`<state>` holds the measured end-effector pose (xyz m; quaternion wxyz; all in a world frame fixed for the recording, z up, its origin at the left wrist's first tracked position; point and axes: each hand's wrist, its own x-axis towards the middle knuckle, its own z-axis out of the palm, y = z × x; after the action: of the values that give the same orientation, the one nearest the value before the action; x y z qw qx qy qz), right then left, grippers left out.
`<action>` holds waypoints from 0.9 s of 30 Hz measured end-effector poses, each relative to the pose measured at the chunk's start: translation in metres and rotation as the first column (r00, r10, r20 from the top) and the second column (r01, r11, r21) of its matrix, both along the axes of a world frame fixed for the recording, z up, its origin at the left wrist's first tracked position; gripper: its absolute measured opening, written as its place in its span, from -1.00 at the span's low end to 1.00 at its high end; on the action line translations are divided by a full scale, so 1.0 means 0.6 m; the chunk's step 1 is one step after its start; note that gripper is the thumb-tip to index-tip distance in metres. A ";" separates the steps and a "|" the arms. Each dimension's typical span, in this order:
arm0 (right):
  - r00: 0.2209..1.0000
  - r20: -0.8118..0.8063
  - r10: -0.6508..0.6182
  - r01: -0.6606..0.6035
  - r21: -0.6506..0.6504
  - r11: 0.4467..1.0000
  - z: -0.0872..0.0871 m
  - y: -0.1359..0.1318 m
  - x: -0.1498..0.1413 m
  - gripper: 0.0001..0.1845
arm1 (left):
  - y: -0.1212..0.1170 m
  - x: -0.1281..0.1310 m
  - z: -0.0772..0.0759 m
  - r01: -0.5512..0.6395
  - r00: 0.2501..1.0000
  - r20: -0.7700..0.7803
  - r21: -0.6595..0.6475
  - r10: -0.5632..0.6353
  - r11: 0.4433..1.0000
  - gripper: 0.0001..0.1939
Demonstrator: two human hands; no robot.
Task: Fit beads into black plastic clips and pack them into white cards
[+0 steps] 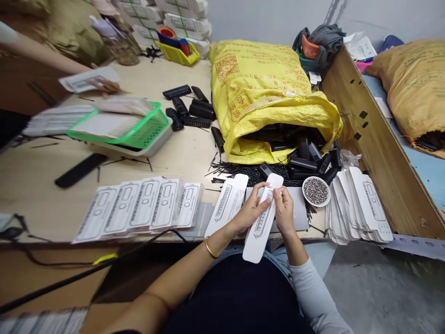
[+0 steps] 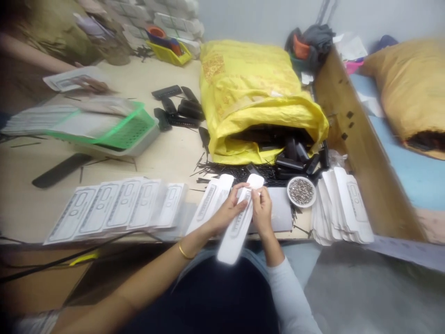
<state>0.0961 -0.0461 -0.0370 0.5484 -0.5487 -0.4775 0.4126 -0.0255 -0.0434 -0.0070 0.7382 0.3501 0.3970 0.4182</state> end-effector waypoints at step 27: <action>0.902 -0.324 -0.285 0.210 -0.248 0.946 -0.026 -0.059 0.049 -0.67 | -0.023 -0.003 -0.048 0.348 0.915 -0.349 0.431 -0.201 0.833 -0.34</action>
<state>0.1253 -0.0818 -0.0524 0.6135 -0.5755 -0.2511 0.4789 -0.0270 -0.0570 -0.0360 0.6135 0.6346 0.3280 0.3367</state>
